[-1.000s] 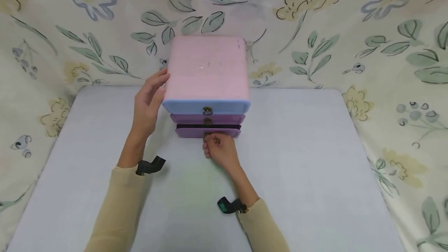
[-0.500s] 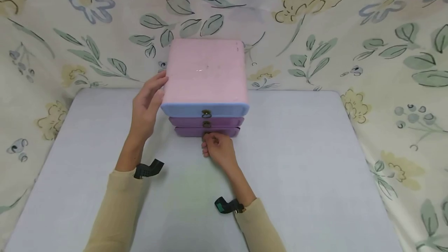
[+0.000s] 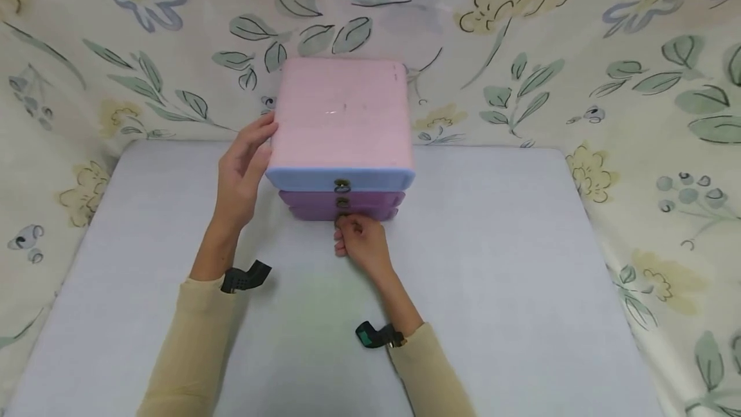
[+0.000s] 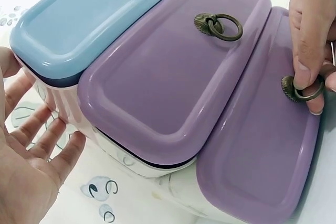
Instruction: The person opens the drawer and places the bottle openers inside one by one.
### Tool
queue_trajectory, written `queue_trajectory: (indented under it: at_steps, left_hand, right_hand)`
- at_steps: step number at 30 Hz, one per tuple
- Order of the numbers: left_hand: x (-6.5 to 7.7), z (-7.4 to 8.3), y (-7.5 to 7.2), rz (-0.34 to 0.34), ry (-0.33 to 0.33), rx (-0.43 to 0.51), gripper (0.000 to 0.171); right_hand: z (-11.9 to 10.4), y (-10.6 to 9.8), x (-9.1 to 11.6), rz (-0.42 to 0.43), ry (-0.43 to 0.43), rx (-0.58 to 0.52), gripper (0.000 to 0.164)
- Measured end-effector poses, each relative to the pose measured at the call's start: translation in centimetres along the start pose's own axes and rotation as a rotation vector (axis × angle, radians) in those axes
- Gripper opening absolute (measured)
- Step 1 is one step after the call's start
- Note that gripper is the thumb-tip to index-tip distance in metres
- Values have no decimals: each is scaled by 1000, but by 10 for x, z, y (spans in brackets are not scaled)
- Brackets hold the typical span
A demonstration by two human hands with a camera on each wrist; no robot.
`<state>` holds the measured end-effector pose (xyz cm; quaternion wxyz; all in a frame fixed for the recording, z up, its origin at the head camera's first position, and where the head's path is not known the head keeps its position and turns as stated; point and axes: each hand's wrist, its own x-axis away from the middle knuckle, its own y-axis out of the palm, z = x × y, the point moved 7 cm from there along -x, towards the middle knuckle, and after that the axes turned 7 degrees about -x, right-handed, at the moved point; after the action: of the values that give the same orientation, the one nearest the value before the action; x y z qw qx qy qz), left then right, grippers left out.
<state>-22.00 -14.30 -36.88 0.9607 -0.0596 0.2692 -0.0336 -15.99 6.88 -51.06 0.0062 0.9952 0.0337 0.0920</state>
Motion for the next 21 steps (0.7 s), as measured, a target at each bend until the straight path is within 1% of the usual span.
queue_trajectory:
  at_steps: [3,7,15,18,21]
  left_hand:
    - [1,0,-2,-2,-8,-7,41]
    - [2,0,-5,6,-5,-11,41]
    - [1,0,2,-6,1,6,42]
    - [1,-1,5,-15,2,3,41]
    - [1,0,7,-16,6,-13,40]
  right_hand:
    - [1,4,1,-9,8,-7,27]
    - [1,8,1,-36,12,10,27]
    - [-1,-2,5,-70,11,95,28]
    - [-6,-7,9,-95,-7,190,28]
    - [-16,-12,14,-142,-64,363,27]
